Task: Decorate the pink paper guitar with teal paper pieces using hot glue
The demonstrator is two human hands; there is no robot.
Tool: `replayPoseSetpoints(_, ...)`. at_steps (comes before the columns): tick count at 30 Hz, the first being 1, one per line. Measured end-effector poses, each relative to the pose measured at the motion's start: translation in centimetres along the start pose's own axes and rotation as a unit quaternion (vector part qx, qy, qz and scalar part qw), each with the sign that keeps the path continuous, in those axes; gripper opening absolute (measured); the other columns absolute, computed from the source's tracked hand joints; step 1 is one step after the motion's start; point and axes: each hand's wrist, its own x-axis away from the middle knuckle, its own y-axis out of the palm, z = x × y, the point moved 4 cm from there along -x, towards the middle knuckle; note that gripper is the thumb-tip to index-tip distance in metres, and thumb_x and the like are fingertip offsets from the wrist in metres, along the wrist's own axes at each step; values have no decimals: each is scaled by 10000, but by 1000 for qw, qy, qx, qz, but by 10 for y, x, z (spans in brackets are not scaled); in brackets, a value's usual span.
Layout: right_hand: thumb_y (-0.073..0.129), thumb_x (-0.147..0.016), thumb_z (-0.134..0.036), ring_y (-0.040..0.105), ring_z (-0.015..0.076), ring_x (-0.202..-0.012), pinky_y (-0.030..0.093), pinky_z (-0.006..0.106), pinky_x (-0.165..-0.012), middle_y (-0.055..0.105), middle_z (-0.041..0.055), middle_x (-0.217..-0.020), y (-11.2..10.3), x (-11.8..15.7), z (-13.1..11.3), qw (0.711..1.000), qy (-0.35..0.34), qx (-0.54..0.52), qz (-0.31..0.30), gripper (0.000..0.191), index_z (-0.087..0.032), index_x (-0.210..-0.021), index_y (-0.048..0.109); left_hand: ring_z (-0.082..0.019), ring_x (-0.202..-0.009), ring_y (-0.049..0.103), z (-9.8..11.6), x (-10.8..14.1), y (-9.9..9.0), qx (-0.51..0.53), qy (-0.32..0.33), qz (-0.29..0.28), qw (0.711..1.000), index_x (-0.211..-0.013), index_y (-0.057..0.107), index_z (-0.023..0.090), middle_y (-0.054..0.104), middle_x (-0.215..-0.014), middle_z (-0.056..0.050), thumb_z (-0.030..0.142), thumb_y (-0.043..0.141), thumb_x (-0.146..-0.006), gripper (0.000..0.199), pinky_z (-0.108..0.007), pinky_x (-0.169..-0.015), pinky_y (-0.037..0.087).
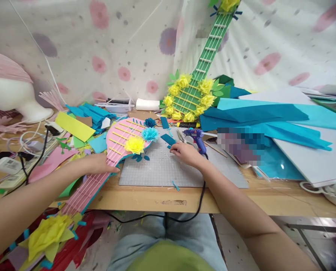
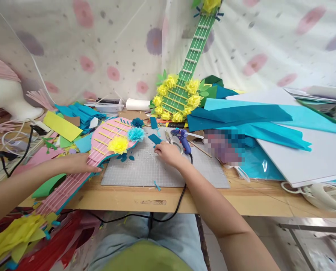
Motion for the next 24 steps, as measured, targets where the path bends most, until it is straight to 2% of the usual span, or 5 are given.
replayPoseSetpoints(4, 446, -869, -213, 592, 194, -931, 387, 264, -718, 666, 61, -1017, -3, 4, 9, 1000, -5, -4, 10, 234, -201, -922, 673, -265, -457, 603, 0, 4, 0, 18, -57, -86, 994, -978, 664, 161, 675, -683, -115, 631, 589, -588, 615, -354, -493, 460)
replayPoseSetpoints(7, 476, -837, -207, 589, 176, -859, 376, 259, -695, 672, 56, -948, -6, 7, 17, 999, -6, -37, 0, 189, -190, -860, 663, -231, -361, 532, -4, 0, -18, 41, -79, -62, 994, -742, 657, 192, 618, -555, -75, 631, 645, -531, 487, -332, -430, 405)
replayPoseSetpoints(13, 529, -783, -355, 536, 129, -660, 369, 240, -599, 629, 10, -718, -28, 28, 50, 985, 27, -163, -54, 195, -185, -734, 610, -305, -710, 630, 14, -13, -77, -60, -103, 226, 967, -775, 621, 200, 651, -719, -95, 513, 601, -688, 325, -368, -642, 444)
replayPoseSetpoints(17, 551, -743, -422, 521, 112, -589, 392, 235, -573, 613, 5, -677, -38, 43, 74, 966, 92, -230, -77, 244, -183, -745, 600, -260, -944, 597, 72, -28, -70, -122, 97, 269, 950, -909, 640, 207, 646, -986, -69, 315, 516, -801, 197, -330, -732, 424)
replayPoseSetpoints(24, 576, -740, -383, 539, 137, -605, 332, 246, -532, 633, 23, -666, -38, 47, 87, 979, 198, -49, -10, 211, -195, -646, 563, -219, -851, 565, 123, -44, -9, -290, 358, 203, 864, -707, 644, 160, 613, -806, -76, 59, 524, -752, 162, -349, -765, 359)
